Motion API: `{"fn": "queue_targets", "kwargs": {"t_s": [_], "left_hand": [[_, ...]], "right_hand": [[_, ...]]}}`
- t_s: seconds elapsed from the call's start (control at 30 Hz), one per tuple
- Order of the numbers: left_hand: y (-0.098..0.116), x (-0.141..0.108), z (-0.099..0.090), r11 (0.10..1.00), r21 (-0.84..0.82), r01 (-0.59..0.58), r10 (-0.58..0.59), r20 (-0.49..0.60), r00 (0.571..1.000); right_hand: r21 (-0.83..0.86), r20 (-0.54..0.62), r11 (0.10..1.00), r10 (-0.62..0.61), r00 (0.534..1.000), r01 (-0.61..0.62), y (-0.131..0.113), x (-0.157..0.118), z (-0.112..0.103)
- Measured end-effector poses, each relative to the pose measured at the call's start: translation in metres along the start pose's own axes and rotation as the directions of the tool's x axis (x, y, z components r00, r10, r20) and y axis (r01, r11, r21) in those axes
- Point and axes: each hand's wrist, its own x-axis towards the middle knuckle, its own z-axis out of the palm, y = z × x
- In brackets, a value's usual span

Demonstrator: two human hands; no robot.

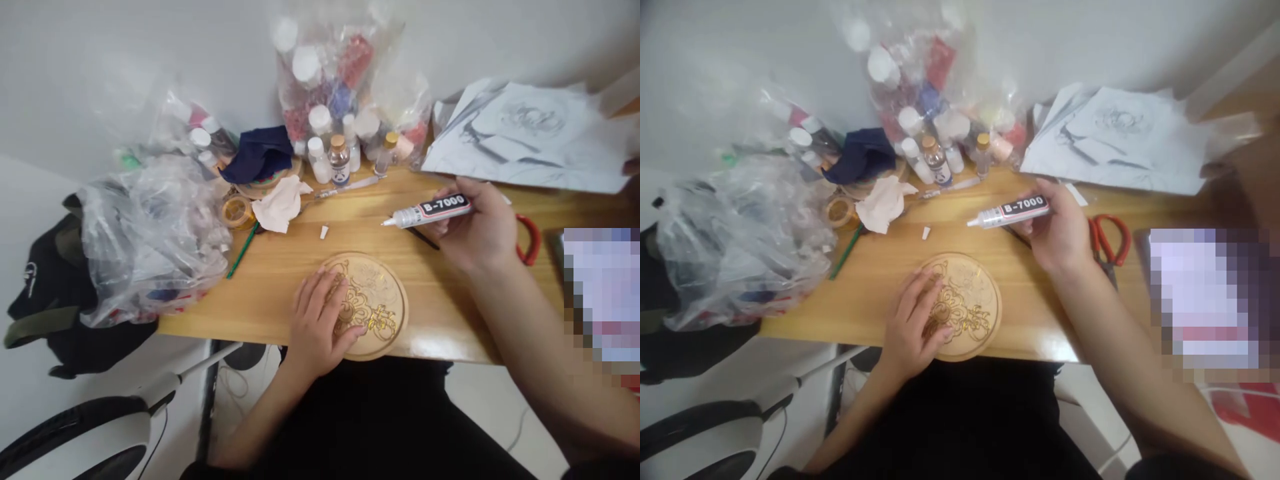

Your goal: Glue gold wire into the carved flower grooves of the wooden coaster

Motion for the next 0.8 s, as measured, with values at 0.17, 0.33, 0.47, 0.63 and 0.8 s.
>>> {"fn": "queue_targets", "kwargs": {"t_s": [0.17, 0.33, 0.47, 0.63, 0.8], "left_hand": [[-0.004, 0.002, 0.003, 0.998, -0.062, -0.019, 0.021, 0.035, 0.999], [-0.004, 0.002, 0.003, 0.998, -0.013, -0.064, 0.065, 0.075, 0.995], [-0.002, 0.003, 0.004, 0.996, 0.055, -0.067, 0.060, 0.110, 0.992], [-0.002, 0.005, 0.004, 0.996, 0.067, -0.066, 0.057, 0.126, 0.990], [-0.001, 0.006, 0.003, 0.997, 0.058, -0.049, 0.042, 0.124, 0.991]], "right_hand": [[0.289, -0.032, 0.926, 0.261, 0.965, -0.241, -0.007, -0.007, 0.008], [0.296, -0.045, 0.932, 0.231, 0.972, -0.208, -0.008, -0.010, 0.015], [0.302, -0.070, 0.912, 0.312, 0.948, -0.278, -0.011, -0.010, 0.020], [0.255, -0.016, 0.930, 0.279, 0.960, -0.266, -0.010, -0.013, 0.020], [0.062, 0.073, 0.995, 0.079, 0.994, -0.084, -0.002, -0.023, 0.018]]}}
